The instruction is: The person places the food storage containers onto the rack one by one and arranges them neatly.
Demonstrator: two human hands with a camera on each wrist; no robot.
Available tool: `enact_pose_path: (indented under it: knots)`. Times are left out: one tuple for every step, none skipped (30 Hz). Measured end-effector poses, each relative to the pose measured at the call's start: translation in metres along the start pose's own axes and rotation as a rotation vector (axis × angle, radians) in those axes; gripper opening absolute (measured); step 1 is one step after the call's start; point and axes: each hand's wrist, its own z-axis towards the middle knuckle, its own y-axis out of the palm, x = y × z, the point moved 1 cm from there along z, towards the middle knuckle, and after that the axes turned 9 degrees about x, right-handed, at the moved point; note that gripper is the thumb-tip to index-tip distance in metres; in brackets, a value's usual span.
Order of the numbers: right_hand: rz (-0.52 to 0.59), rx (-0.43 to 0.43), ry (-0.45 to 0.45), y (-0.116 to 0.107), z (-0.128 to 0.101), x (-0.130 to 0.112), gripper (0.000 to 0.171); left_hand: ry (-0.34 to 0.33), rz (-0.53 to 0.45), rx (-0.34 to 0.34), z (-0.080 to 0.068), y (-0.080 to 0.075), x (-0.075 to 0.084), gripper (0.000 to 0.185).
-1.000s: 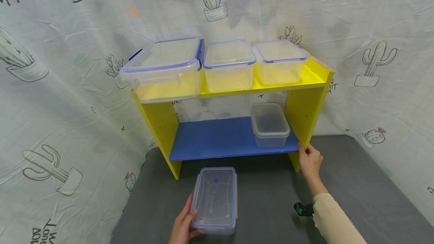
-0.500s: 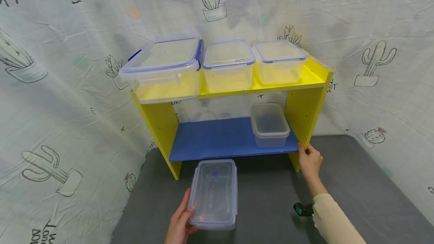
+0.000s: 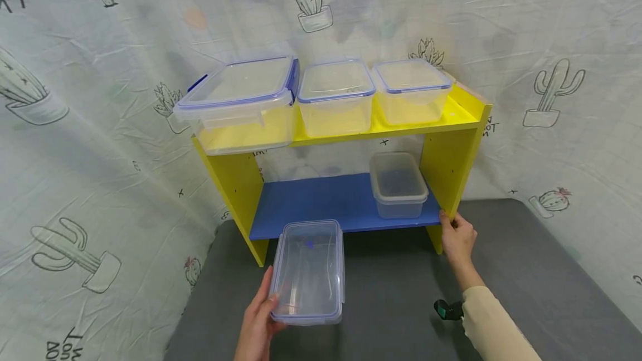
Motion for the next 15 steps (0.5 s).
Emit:
enact_pose_path:
  knots:
    - [-0.001,0.000,0.001,0.000,0.000,0.000,0.034,0.011,0.003,0.004,0.000,0.000,0.002,0.062]
    - [-0.003,0.000,0.000,0.000,0.000,0.000,0.034,0.018,0.003,0.008,0.001,-0.001,0.005,0.061]
    - [-0.003,0.002,-0.001,0.000,0.000,0.000,0.034,0.027,0.003,0.012,0.001,-0.001,0.007,0.061]
    - [-0.002,0.003,-0.002,0.000,0.000,-0.001,0.034,0.039,0.002,0.014,0.002,-0.001,0.009,0.061]
    - [-0.001,0.004,-0.003,0.000,-0.001,-0.001,0.033,0.050,0.004,0.015,0.002,-0.002,0.011,0.061]
    - [0.000,0.004,-0.004,0.000,-0.001,-0.001,0.033,0.054,0.001,0.021,0.003,-0.002,0.013,0.061]
    - [0.001,0.003,-0.003,0.000,-0.001,-0.001,0.033,0.061,0.002,0.026,0.003,-0.003,0.015,0.060]
    - [0.002,0.002,-0.002,0.000,-0.002,-0.001,0.033,0.064,-0.004,0.030,0.003,-0.003,0.017,0.060]
    - [0.005,0.002,-0.002,0.000,-0.002,-0.001,0.033,0.067,-0.010,0.034,0.003,-0.003,0.019,0.060]
    - [0.008,0.002,-0.001,0.001,-0.002,-0.001,0.032,0.067,-0.016,0.039,0.004,-0.002,0.020,0.060]
    - [0.010,0.003,-0.002,0.001,-0.002,-0.001,0.032,0.066,-0.023,0.045,0.004,-0.001,0.022,0.060]
    - [0.013,0.003,0.001,0.001,-0.002,-0.001,0.032,0.060,-0.031,0.048,0.005,0.000,0.023,0.060]
    - [0.016,0.007,0.002,0.001,-0.001,0.000,0.032,0.054,-0.038,0.051,0.006,0.002,0.024,0.060]
    - [0.018,0.011,0.001,0.000,-0.001,0.000,0.032,0.049,-0.044,0.053,0.008,0.003,0.025,0.060]
    - [0.018,0.018,0.000,0.000,0.000,0.001,0.031,0.045,-0.049,0.058,0.009,0.005,0.026,0.059]
